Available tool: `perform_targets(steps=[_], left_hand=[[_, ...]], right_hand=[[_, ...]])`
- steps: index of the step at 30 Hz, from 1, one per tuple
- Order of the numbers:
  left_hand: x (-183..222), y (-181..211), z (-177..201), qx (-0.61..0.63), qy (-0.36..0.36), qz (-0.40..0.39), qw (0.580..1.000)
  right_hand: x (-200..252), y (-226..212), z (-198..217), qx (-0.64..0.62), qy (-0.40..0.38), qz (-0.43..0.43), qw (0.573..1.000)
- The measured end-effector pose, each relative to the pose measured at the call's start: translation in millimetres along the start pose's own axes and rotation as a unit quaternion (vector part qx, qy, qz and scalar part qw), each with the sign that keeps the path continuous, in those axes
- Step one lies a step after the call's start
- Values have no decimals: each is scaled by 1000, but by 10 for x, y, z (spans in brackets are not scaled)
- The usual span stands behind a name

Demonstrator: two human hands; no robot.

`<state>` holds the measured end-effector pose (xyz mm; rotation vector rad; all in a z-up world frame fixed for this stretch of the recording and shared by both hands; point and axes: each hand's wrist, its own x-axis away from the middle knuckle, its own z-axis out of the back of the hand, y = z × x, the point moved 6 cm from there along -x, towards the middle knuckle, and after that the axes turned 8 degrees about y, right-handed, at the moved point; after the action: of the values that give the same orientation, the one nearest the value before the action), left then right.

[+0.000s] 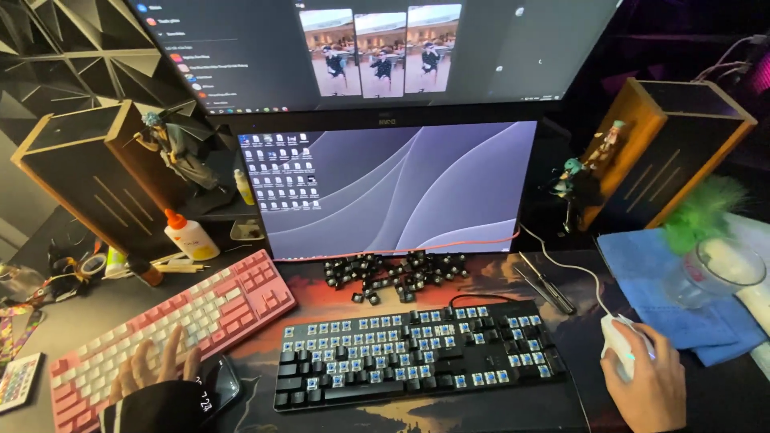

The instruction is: Installing individual keycaps onto the switches of a mechanical keyboard frame.

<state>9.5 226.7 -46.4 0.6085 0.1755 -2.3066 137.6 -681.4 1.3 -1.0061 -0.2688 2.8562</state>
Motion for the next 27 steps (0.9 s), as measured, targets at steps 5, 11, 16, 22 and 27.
perform_targets(steps=[5,11,16,22,27], left_hand=[[-30,-58,-56,7,-98,44,994],[-6,-87,-71,28,-63,24,997],[-6,-119,-171,49,-95,40,994],[5,-140,-247,37,-81,25,996],[-66,-154,-332,18,-141,48,989]], right_hand=[[-34,-84,80,-5,-16,-8,1000],[-34,-113,106,-14,-13,-24,1000],[-14,-107,136,-22,29,-7,999],[-23,-64,62,-12,-18,-25,999],[-33,-96,87,-12,-25,-25,999]])
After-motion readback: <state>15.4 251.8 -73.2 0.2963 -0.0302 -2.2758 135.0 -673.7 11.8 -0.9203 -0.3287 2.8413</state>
